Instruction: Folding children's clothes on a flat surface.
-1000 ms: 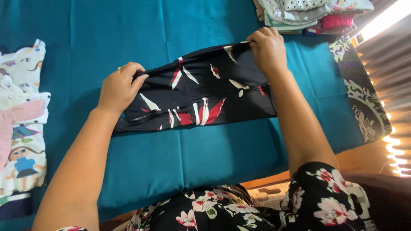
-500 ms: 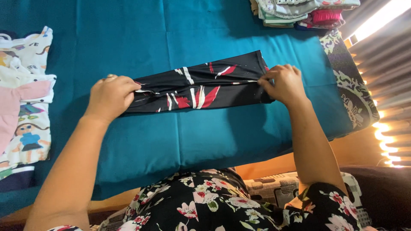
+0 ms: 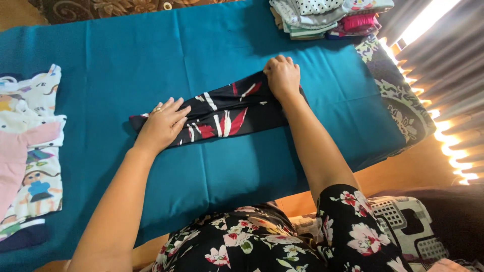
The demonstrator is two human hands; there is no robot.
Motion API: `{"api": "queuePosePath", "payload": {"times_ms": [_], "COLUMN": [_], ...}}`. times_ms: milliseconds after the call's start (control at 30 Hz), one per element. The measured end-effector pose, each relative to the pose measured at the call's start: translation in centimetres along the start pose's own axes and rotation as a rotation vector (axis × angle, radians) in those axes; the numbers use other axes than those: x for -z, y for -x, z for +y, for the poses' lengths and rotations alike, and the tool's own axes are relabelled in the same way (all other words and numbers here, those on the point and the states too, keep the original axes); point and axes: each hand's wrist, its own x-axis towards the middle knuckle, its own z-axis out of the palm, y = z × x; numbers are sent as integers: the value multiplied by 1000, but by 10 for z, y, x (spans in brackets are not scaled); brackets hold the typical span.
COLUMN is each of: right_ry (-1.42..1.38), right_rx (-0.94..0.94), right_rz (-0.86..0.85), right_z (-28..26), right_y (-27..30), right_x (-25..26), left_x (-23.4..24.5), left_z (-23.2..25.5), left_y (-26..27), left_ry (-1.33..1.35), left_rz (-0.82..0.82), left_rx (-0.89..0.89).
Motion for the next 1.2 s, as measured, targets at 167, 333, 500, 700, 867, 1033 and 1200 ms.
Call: {"api": "queuePosePath", "payload": {"times_ms": [167,333,500,700,867,1033,1200], "right_ry": [-15,-280,-295,-131,59,114,87], "right_rx": [-66,205,406,89,-153,-315,-293], "right_rz": [205,6,-226,-370,-405,-414,-385], "right_z": [-10,-68,-119,-74,-35,-10,-4], "right_y": [-2,10,46,46,32,28,30], "right_x": [6,-12,-15,-16,-18,1,0], "left_x": [11,-11,-47,-48,-47,-46,-38], "left_z": [10,26,50,54,55,57,45], "left_y": [-4,-38,-45,-41,-45,-44,-23], "left_ry": [57,5,-154,-258,-252,-259,-276], "left_rz": [-29,-3,-8,-92,-110,-114,-77], "left_rx": [151,215,177,272,305,327,375]}}
